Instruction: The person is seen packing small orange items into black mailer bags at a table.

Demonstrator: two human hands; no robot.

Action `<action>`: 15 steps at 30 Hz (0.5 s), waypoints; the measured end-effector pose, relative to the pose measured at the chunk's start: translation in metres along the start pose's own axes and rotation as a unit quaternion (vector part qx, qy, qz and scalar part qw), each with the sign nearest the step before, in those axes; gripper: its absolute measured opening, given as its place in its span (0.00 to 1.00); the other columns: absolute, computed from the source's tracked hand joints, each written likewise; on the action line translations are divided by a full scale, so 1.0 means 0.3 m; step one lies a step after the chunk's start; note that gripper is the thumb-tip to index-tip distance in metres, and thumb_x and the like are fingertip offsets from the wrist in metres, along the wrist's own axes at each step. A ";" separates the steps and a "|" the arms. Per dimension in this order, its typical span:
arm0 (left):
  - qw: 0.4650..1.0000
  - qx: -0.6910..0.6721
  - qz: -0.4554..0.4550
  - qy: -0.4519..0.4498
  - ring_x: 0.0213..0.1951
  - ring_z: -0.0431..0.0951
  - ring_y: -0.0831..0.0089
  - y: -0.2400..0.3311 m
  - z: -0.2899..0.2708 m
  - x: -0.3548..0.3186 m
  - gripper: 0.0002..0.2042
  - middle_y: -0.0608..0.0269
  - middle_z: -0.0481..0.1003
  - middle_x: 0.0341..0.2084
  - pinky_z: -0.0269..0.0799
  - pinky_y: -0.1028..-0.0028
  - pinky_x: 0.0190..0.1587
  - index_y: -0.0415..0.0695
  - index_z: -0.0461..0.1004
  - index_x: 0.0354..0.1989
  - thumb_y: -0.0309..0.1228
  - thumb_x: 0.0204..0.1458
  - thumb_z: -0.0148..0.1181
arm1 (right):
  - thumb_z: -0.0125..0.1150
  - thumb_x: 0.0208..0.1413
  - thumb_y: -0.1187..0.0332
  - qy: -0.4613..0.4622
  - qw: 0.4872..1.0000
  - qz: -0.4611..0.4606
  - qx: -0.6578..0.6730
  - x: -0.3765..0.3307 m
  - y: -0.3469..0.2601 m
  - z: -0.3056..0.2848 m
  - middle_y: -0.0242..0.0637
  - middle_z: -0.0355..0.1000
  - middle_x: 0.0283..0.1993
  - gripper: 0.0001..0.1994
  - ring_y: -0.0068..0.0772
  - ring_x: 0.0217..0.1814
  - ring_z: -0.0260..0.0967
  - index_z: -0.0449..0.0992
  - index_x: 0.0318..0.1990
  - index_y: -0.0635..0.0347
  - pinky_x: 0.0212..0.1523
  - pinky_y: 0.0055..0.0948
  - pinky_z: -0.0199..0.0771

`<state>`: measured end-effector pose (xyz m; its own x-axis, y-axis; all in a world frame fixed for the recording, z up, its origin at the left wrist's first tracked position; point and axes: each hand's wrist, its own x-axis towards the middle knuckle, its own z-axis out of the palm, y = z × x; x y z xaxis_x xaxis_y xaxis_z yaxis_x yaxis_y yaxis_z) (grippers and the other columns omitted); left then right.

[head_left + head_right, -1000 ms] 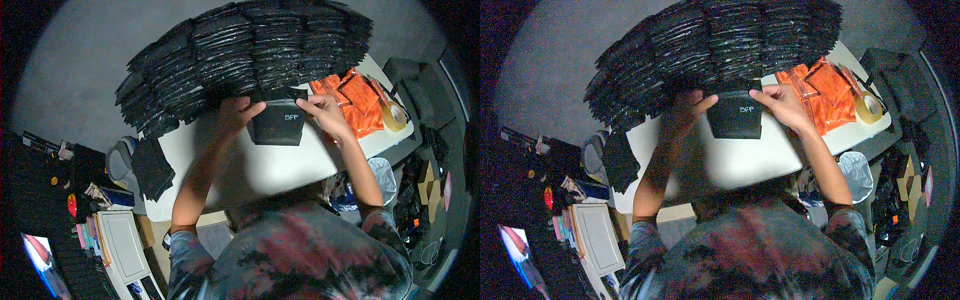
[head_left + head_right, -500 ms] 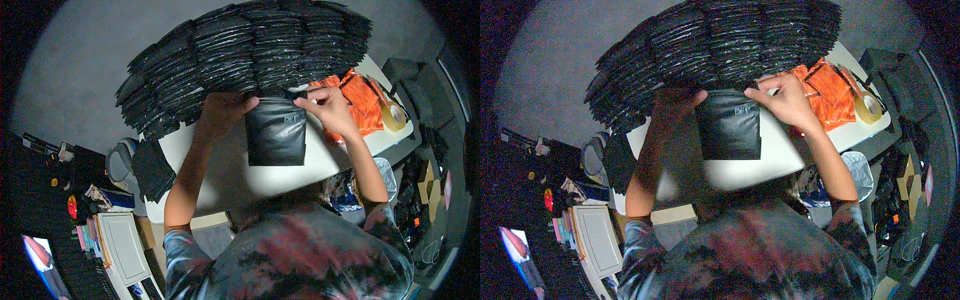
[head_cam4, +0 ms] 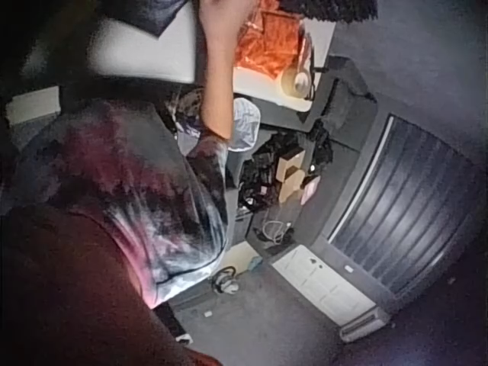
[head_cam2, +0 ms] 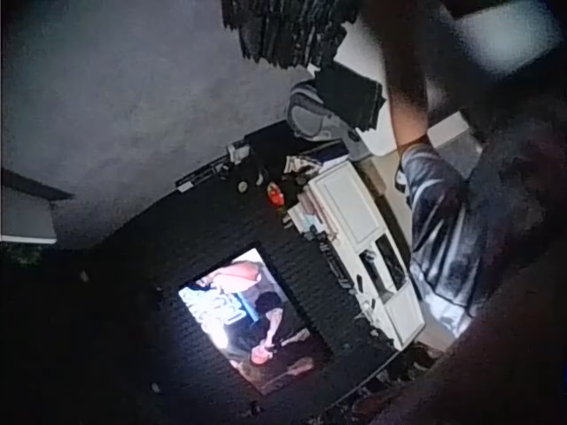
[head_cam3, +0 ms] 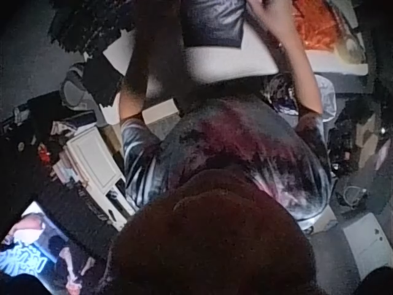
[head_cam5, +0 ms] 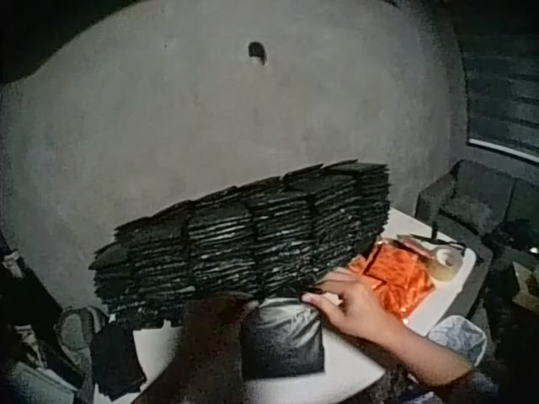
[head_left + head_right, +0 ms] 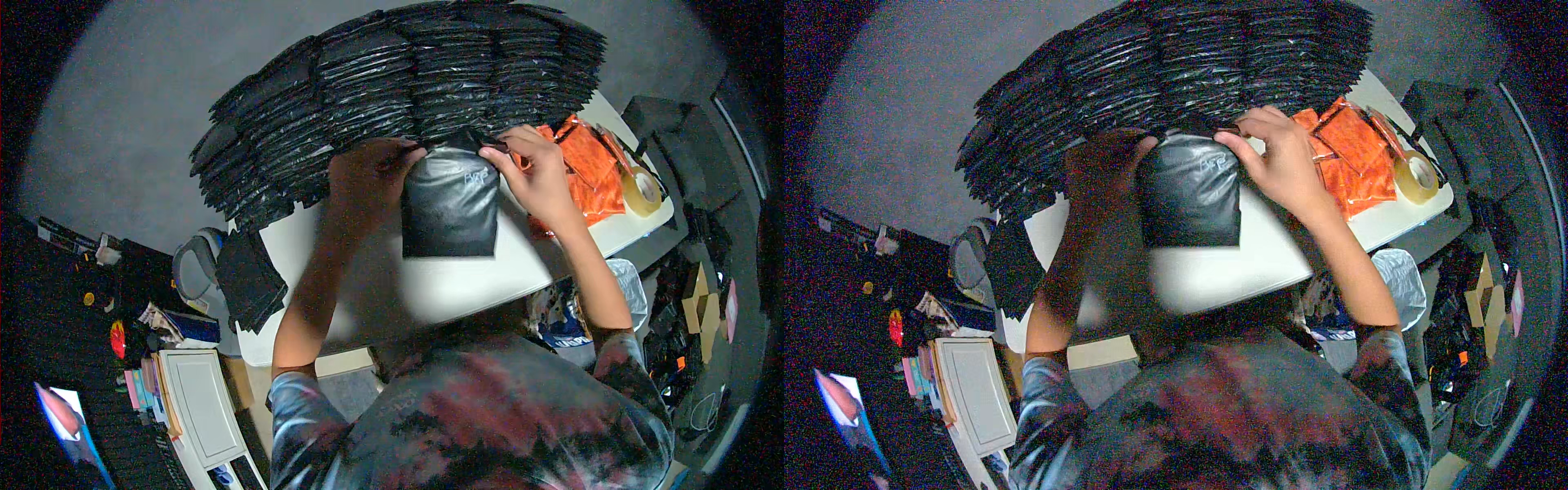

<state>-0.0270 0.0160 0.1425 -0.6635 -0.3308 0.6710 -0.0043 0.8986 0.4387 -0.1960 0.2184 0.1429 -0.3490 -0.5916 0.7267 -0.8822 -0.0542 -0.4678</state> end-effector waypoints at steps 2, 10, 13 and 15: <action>0.995 -0.008 0.070 0.068 0.30 0.82 0.65 -0.006 0.014 -0.001 0.12 0.58 0.82 0.31 0.79 0.66 0.36 0.43 0.84 0.31 0.39 0.50 0.76 | 0.71 0.57 0.64 0.031 0.994 -0.068 -0.074 0.002 0.002 0.004 0.43 0.76 0.32 0.13 0.46 0.34 0.75 0.80 0.30 0.67 0.40 0.39 0.75; 0.988 -0.002 -0.011 -0.155 0.32 0.81 0.56 -0.026 -0.078 -0.049 0.15 0.56 0.79 0.27 0.79 0.62 0.39 0.42 0.82 0.29 0.42 0.50 0.75 | 0.74 0.55 0.66 -0.153 0.984 0.087 0.024 -0.057 -0.077 -0.096 0.40 0.71 0.26 0.15 0.38 0.28 0.67 0.76 0.25 0.69 0.32 0.35 0.66; 0.993 0.077 -0.006 -0.092 0.35 0.83 0.56 0.003 -0.041 -0.033 0.15 0.52 0.82 0.33 0.79 0.63 0.40 0.40 0.84 0.34 0.41 0.52 0.73 | 0.72 0.56 0.68 -0.108 0.992 0.046 -0.034 -0.042 -0.042 -0.073 0.42 0.75 0.30 0.11 0.37 0.31 0.72 0.81 0.29 0.69 0.35 0.35 0.71; 0.989 -0.032 -0.098 -0.104 0.36 0.83 0.57 0.024 -0.012 -0.035 0.15 0.49 0.83 0.40 0.80 0.64 0.42 0.39 0.85 0.41 0.39 0.54 0.72 | 0.71 0.56 0.70 -0.087 0.995 0.013 -0.051 -0.034 -0.009 -0.051 0.43 0.77 0.34 0.08 0.35 0.34 0.76 0.83 0.34 0.68 0.36 0.33 0.74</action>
<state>-0.0176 0.0250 0.1408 -0.7939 -0.4242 0.4356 -0.1045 0.8009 0.5895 -0.1947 0.2369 0.1444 -0.3191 -0.7229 0.6128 -0.9043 0.0387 -0.4252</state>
